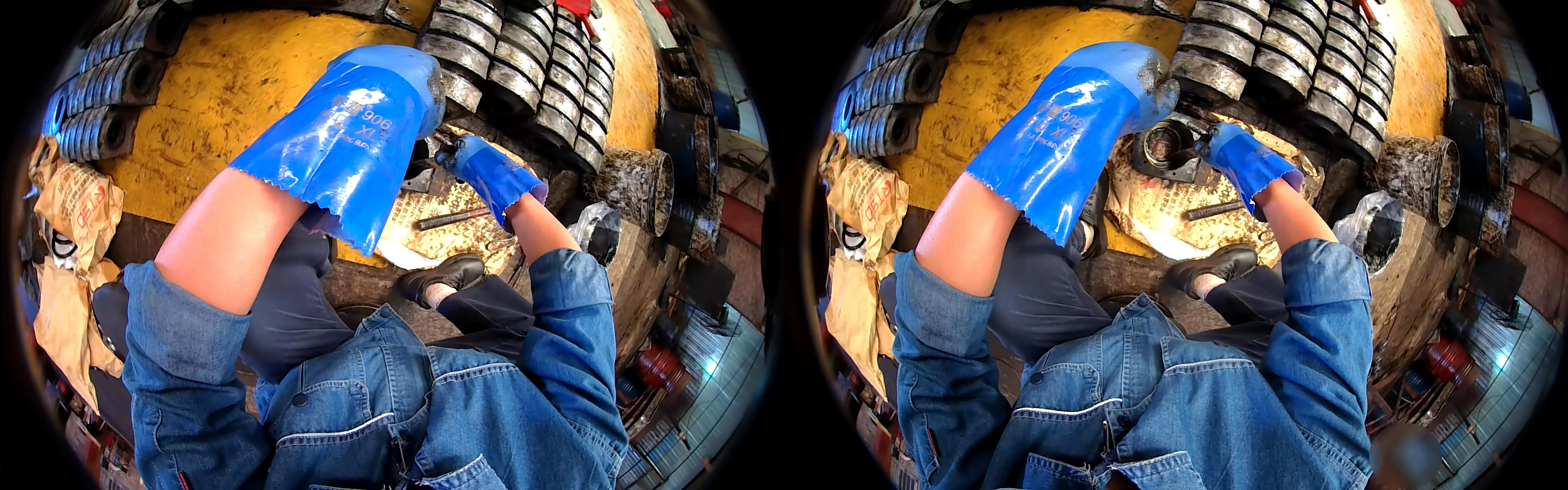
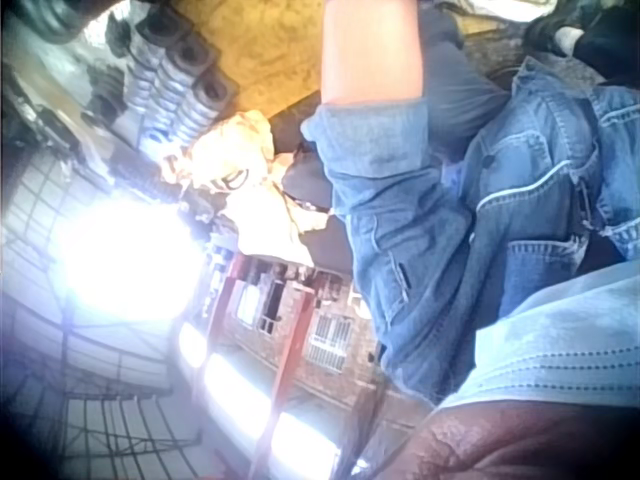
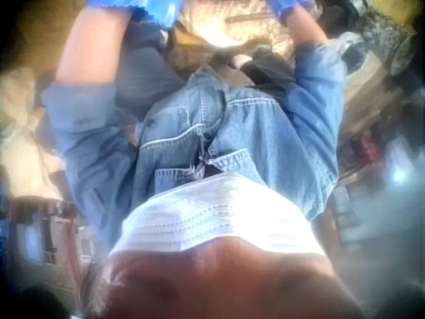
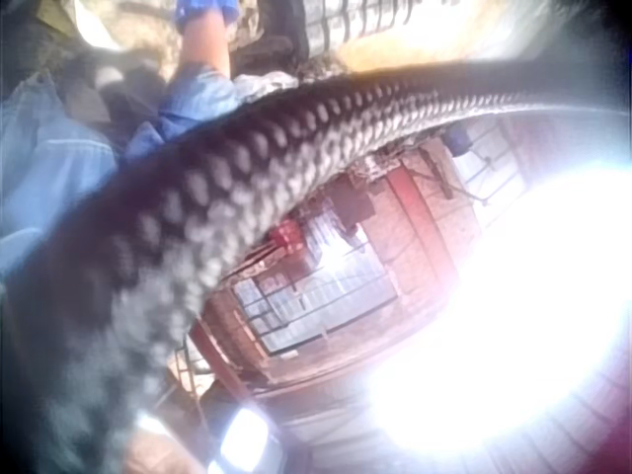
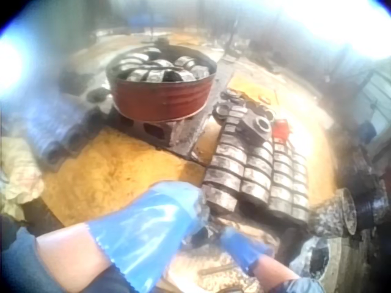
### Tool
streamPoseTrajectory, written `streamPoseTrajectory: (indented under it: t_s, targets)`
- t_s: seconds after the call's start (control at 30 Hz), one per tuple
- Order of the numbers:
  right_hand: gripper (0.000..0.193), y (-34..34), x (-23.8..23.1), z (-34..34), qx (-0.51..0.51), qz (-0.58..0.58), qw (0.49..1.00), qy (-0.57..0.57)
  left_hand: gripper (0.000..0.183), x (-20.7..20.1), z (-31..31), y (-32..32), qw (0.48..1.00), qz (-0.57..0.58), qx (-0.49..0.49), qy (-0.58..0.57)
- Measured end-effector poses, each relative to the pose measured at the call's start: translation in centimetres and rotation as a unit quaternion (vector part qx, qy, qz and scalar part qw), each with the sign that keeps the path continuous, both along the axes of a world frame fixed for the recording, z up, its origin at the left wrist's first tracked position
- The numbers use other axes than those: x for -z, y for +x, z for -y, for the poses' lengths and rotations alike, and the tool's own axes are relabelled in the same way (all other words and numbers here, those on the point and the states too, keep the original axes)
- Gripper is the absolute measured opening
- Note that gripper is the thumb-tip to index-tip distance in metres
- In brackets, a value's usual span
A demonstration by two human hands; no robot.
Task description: The person, wearing blue gloves, cleans metal components by dipping a brush into a bucket of dark liquid and applying it to the interior and exterior of the castings, then using a small tool to scrape the surfaces.
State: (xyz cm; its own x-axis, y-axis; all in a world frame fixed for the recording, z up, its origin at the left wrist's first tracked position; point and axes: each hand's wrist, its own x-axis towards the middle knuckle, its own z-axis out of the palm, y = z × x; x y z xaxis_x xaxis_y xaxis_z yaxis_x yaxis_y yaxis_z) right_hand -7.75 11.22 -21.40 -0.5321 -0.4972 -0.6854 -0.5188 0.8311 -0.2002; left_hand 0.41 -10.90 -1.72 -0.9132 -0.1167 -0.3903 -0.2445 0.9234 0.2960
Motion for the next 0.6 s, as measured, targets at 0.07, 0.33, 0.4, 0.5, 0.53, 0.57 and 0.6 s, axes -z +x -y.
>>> streamPoseTrajectory:
  t_s: [0.07,0.33,0.4,0.5,0.53,0.57,0.6]
  targets:
    - [0.035,-0.6,0.6,0.0,-0.015,-0.019,1.000,0.005,0.035,0.3,0.0,0.2,1.000,-0.025,0.002,0.007]
    - [0.026,-0.3,-2.1,1.0,-0.093,-0.018,0.996,0.004,0.034,0.9,-0.1,-0.6,0.999,0.047,0.015,-0.021]
    - [0.025,-0.2,-2.6,1.8,-0.111,0.047,0.992,0.019,0.035,2.2,0.3,-0.5,0.998,0.049,0.010,-0.031]
    - [0.026,-0.8,-1.6,1.0,-0.163,0.022,0.986,0.028,0.036,1.1,0.7,-0.8,1.000,0.005,0.016,-0.007]
    - [0.027,-1.1,-1.6,1.4,-0.180,0.027,0.983,0.032,0.037,0.6,1.2,-0.8,1.000,-0.010,0.007,0.001]
    - [0.027,-2.4,-1.9,2.1,-0.222,0.082,0.967,0.089,0.038,0.2,1.6,-0.8,1.000,-0.026,0.000,0.011]
    - [0.032,-2.7,-2.1,2.9,-0.240,0.058,0.963,0.105,0.037,0.0,2.0,-0.6,0.999,-0.040,-0.009,0.014]
